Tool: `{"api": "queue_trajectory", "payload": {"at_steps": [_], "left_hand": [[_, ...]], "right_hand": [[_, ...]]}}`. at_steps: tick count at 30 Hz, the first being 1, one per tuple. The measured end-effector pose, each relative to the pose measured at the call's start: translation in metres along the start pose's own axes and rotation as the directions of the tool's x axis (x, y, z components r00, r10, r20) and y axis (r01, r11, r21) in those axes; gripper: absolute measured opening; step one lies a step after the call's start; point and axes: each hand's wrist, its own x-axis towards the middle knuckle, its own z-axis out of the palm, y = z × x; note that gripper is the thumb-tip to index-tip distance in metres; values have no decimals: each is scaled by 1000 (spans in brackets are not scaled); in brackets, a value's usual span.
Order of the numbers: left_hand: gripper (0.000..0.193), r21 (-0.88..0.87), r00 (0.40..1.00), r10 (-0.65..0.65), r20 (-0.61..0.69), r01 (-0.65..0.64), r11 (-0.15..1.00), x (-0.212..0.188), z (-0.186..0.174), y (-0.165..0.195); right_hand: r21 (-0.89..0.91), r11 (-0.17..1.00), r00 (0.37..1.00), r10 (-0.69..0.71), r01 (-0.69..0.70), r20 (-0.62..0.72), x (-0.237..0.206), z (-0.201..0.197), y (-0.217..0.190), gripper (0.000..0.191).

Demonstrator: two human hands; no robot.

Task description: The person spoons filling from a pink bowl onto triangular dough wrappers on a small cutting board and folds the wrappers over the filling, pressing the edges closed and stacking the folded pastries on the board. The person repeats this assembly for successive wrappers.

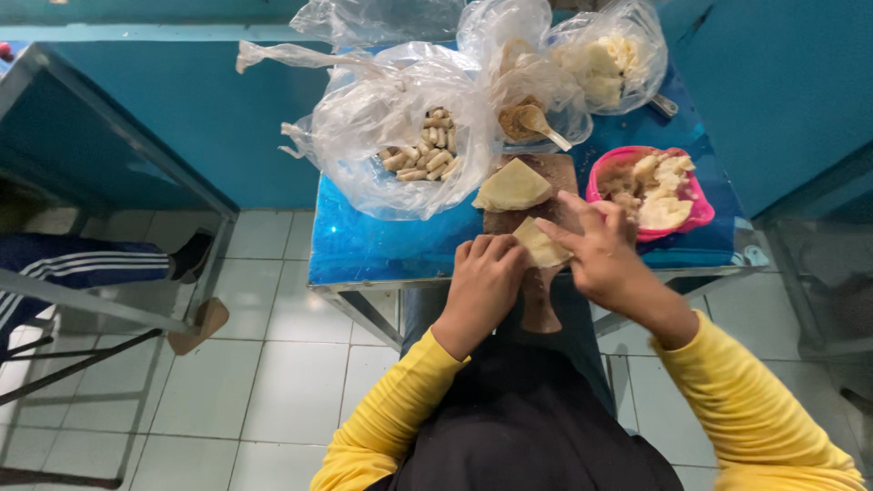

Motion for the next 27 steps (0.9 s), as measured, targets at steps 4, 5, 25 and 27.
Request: {"api": "queue_trajectory", "payload": {"at_steps": [4, 5, 25, 27], "left_hand": [[17, 16, 998, 22, -58, -22, 1000, -3, -3, 2], [17, 16, 999, 17, -51, -17, 1000, -3, -3, 2], [18, 53, 999, 10, -33, -8, 999, -5, -1, 6], [21, 64, 999, 12, -31, -10, 998, -5, -1, 6]], "right_hand": [[-85, 995, 998, 51, -48, 35, 1, 16, -13, 66], [-113, 992, 997, 66, -60, 49, 0, 18, -13, 65], [-255, 967, 995, -18, -8, -101, -2, -7, -9, 50], [-334, 942, 993, -65, 29, -98, 0, -5, -10, 48]]}}
